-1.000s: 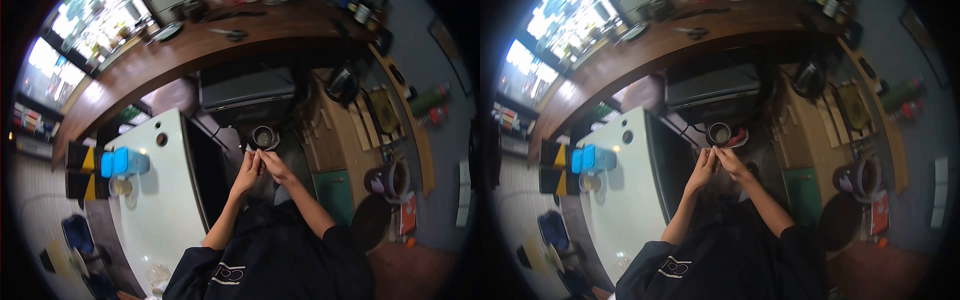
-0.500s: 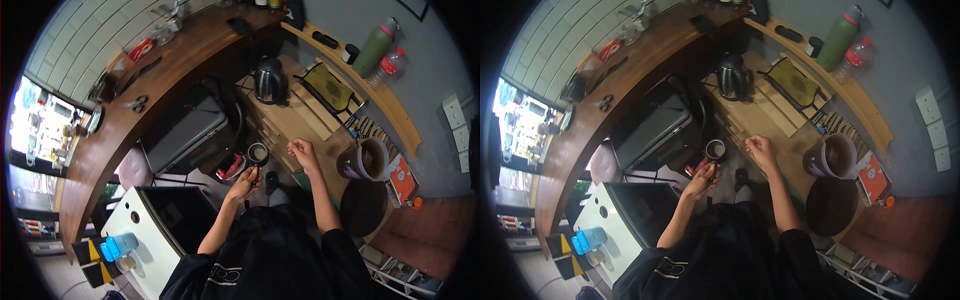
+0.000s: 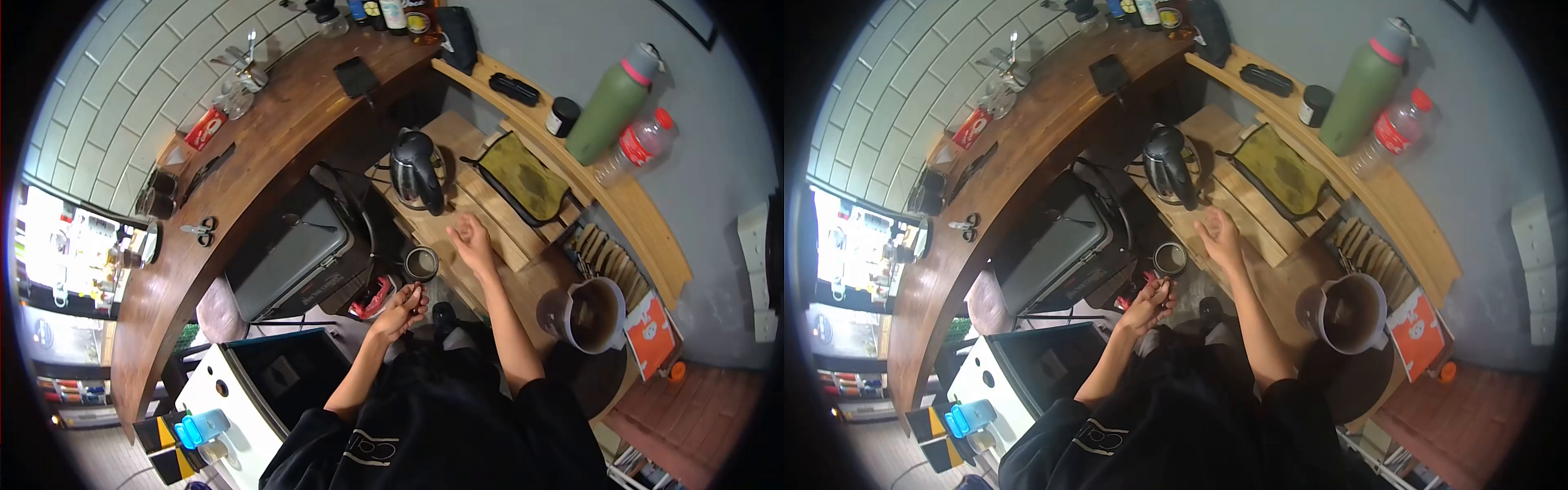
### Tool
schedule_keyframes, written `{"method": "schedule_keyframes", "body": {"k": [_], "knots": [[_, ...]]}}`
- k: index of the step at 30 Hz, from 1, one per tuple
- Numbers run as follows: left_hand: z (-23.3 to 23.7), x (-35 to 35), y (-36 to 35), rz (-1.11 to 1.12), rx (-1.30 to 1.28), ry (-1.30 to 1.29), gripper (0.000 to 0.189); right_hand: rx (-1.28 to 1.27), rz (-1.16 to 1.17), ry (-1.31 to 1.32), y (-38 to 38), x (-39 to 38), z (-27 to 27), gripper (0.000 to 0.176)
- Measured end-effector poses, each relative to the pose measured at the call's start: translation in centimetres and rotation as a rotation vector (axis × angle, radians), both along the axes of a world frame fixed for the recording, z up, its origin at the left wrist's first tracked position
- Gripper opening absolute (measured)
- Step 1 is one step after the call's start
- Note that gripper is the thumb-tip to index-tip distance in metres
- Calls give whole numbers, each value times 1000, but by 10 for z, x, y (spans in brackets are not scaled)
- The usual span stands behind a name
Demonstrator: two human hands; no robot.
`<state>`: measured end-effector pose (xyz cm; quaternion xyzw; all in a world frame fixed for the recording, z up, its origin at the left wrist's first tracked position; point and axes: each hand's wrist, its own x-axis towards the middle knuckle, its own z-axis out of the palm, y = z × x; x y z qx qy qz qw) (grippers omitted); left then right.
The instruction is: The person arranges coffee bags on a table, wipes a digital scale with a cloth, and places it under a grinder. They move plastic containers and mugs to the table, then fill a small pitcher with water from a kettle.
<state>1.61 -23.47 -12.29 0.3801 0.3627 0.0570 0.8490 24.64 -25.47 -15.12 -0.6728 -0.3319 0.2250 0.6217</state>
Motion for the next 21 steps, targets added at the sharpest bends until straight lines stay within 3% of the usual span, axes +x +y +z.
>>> {"method": "schedule_keyframes", "body": {"k": [1, 4, 7, 8, 13, 15, 17, 21], "knots": [[1, -1, 1, 19, 3, 4, 27, 36, -61, -219, 18, 1, 0, 40], [6, -4, 6, 88, -24, -4, 26, 75, -111, -441, 65, 5, 6, 55], [6, -6, 10, 120, -16, 29, 25, -103, 47, -277, 88, 7, 13, 59], [1, -8, 12, 123, -15, 16, 25, -166, 11, -244, 96, 8, 6, 42], [10, -9, 21, 146, -26, -3, 26, -264, 100, -316, 98, 23, -7, 46], [15, -10, 24, 152, -2, 22, 26, -139, 57, -413, 100, 31, -19, 46], [12, -16, 29, 159, 2, 8, 27, -194, 118, -451, 99, 43, -16, 35], [10, -26, 37, 173, 34, 14, 29, -69, 217, -309, 102, 50, -7, 27]]}}
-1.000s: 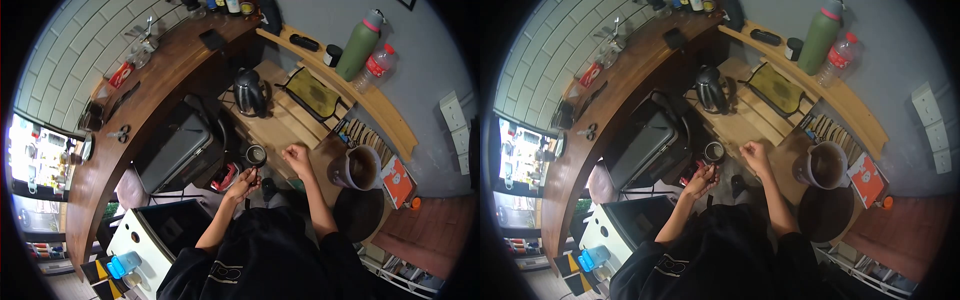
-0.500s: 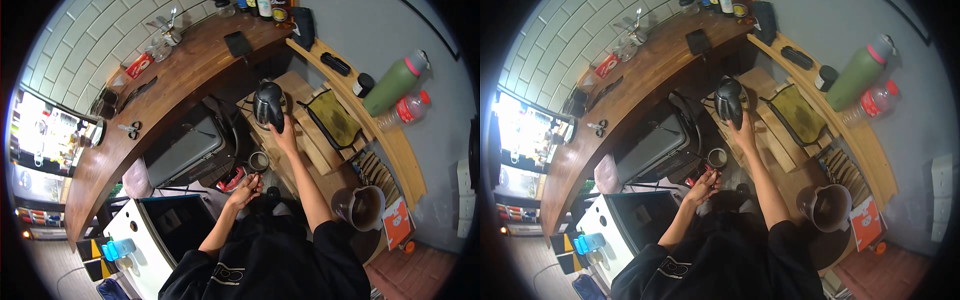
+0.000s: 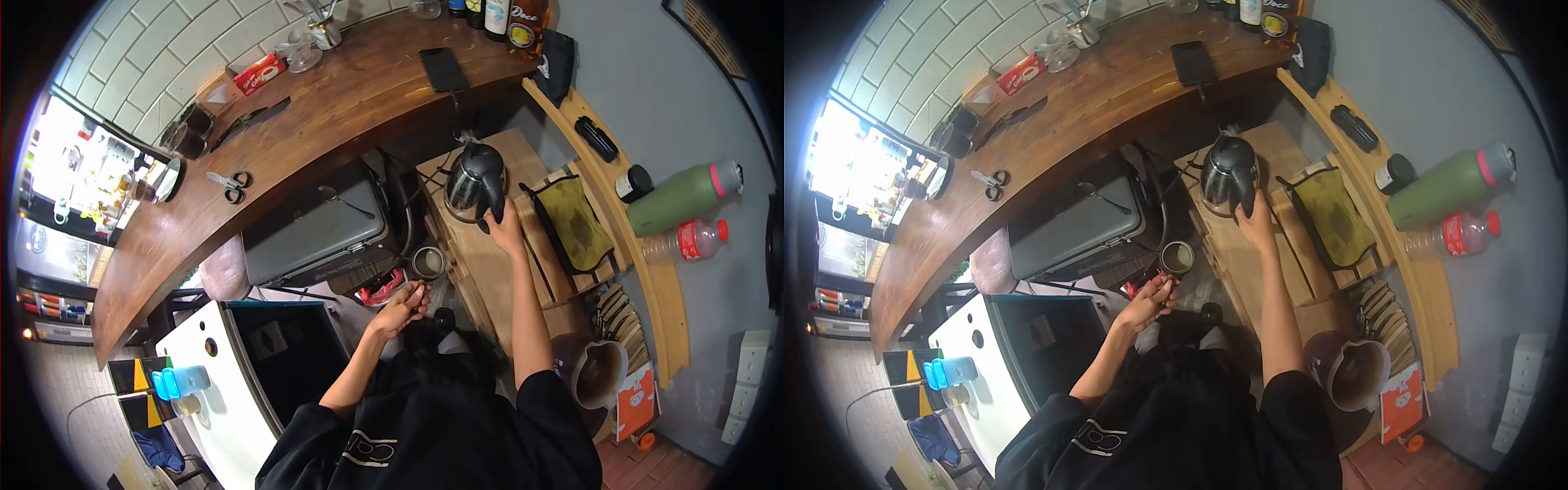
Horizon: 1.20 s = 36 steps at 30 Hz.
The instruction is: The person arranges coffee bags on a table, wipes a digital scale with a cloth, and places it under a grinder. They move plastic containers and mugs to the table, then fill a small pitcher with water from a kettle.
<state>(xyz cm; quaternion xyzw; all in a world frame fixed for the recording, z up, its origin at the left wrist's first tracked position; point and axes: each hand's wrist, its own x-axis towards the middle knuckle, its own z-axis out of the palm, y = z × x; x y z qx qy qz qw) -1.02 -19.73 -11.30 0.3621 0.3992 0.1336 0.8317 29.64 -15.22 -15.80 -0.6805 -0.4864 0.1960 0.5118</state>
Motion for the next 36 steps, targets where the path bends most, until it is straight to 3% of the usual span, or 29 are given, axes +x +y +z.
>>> {"method": "schedule_keyframes", "body": {"k": [2, 5, 8, 14, 18, 20, 21, 24, 26, 29, 31, 32, 34, 36], "knots": [[-4, -6, 5, 21, 1, -24, 29, 40, 36, 52, 5, -1, -9, 25], [-6, -14, 5, 54, -3, -53, 29, 7, -177, -61, 0, -16, 13, 26], [-4, -17, 6, 95, -9, -56, 28, -44, -209, -19, 0, -21, 22, 21], [-4, -20, 7, 117, -16, -47, 27, -98, -131, 215, 7, -4, -7, 19], [-3, -21, 7, 139, -34, -56, 24, -166, -97, 185, 1, -2, 12, 26], [-3, -23, 7, 142, -36, -70, 24, -351, -135, -347, -9, 0, 37, 40], [-3, -24, 9, 147, -42, -80, 24, -188, -320, -428, -8, -8, 56, 50], [-3, -26, 9, 183, -46, -80, 23, -25, -354, -410, 22, -20, 126, 52], [-1, -27, 11, 185, -43, -80, 23, 118, -140, -134, 68, -19, 143, 51], [0, -27, 13, 189, -24, -79, 23, 181, -108, -372, 146, -11, 149, 55], [0, -29, 15, 202, -7, -71, 23, 141, -212, -704, 185, -11, 147, 58], [1, -31, 15, 199, -13, -69, 24, 148, -201, -702, 195, -12, 145, 58], [2, -34, 18, 207, -12, -73, 25, -107, -198, -787, 213, -13, 148, 60], [2, -39, 22, 196, -10, -74, 26, -95, -205, -806, 223, -18, 147, 59]]}}
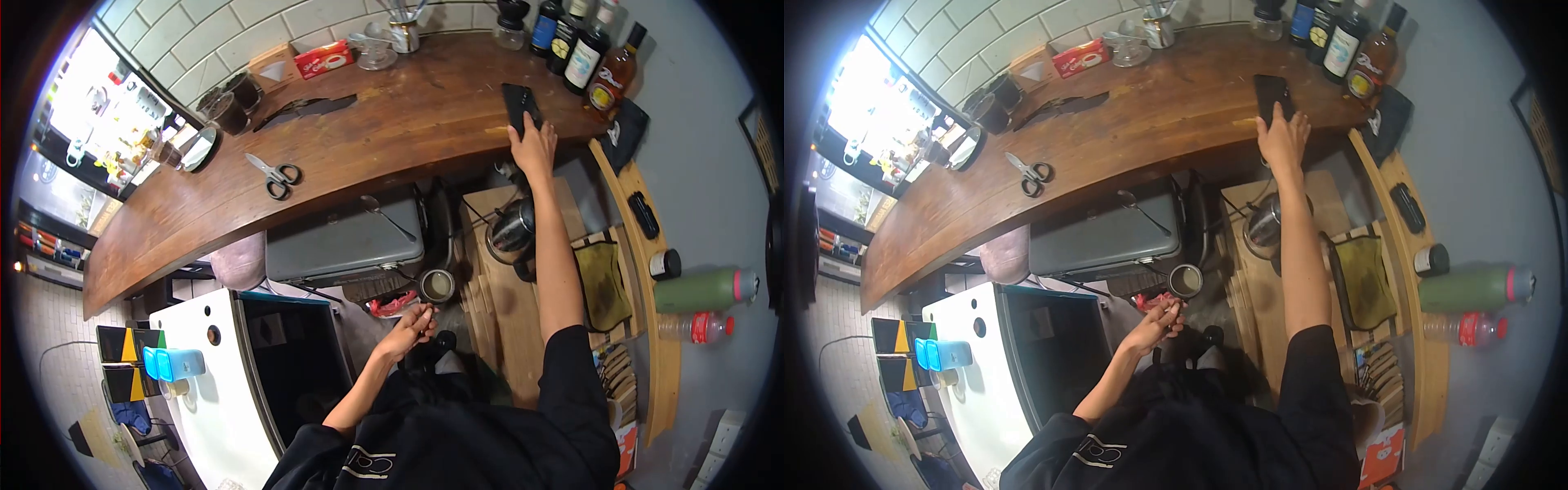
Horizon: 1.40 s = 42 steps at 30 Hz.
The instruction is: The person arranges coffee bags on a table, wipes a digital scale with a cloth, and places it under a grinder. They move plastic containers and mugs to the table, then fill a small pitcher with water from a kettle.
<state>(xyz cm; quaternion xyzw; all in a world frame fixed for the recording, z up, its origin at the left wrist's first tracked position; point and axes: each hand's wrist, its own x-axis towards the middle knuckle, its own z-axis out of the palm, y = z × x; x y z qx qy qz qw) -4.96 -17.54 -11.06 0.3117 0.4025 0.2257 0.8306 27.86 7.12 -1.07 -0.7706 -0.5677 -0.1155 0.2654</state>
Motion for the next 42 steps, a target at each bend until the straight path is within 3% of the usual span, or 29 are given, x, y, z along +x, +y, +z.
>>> {"method": "schedule_keyframes", "body": {"k": [16, 20, 36, 42], "knots": [[-23, -54, 55, -103, 34, -118, 28, -92, 37, 48, 133, 13, 9, 58], [-20, -60, 65, -114, 46, -44, 28, -157, 114, 71, 157, 38, 14, 59], [-29, -64, 69, -125, 11, -26, 30, -236, 276, 114, 172, 64, 24, 60], [-30, -56, 64, -90, 22, -90, 30, -163, 151, 91, 164, 56, 24, 70]]}}
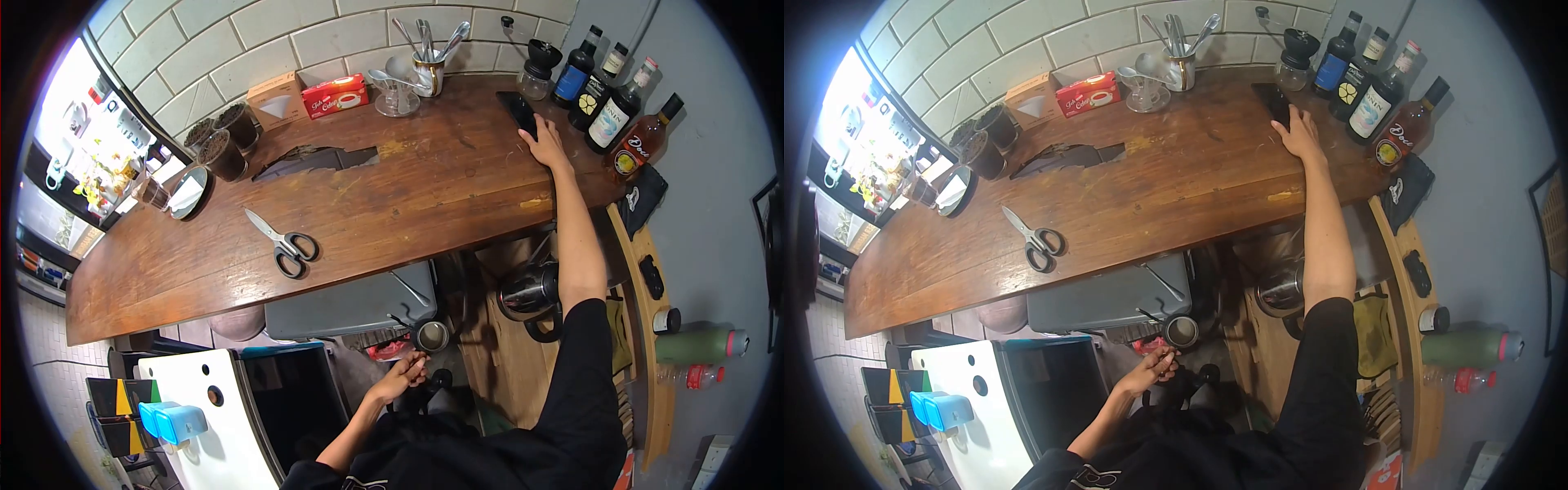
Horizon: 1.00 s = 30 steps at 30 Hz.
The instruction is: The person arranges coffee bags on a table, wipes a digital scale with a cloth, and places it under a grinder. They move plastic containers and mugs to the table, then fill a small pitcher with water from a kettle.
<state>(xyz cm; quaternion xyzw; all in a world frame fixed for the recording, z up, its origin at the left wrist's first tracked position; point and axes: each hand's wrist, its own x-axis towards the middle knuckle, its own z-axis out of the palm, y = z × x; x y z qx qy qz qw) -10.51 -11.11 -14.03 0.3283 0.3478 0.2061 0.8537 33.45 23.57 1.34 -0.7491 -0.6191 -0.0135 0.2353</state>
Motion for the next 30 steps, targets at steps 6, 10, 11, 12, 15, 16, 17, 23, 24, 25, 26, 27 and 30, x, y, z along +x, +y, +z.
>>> {"method": "schedule_keyframes", "body": {"k": [6, 10, 11, 12, 15, 16, 17, 23, 24, 25, 26, 27, 30], "knots": [[11, 4, -8, 13, -10, 49, 28, 247, 23, 41, -61, 2, 9, 51], [14, 8, -13, 21, -30, 69, 29, 206, -194, 182, -164, 0, 13, 31], [18, 11, -15, 26, -49, 94, 28, 188, -199, 250, -187, -5, 6, 30], [20, 16, -15, 32, -65, 116, 28, 174, -202, 316, -204, -11, 0, 29], [12, 26, -17, -7, -43, 88, 27, 33, -43, 501, -234, -37, -16, 33], [14, 29, -14, -15, -38, 88, 27, 15, 30, 661, -235, -48, -21, 34], [16, 33, -15, -34, -35, 79, 27, -33, 68, 804, -237, -56, -23, 32], [22, 43, -26, -50, 8, 33, 26, 80, 131, 1058, -223, -108, -24, 20], [23, 42, -28, -41, 8, 27, 26, 126, 85, 1032, -216, -111, -22, 20], [22, 41, -31, -39, 9, 28, 26, 173, 39, 1006, -209, -111, -22, 21], [20, 39, -33, -38, 11, 19, 26, 173, 41, 1008, -202, -110, -20, 21], [19, 38, -34, -37, 15, 8, 26, 282, -56, 851, -193, -103, -19, 21], [19, 31, -38, -33, 3, 49, 27, 378, -250, 530, -163, -65, -17, 21]]}}
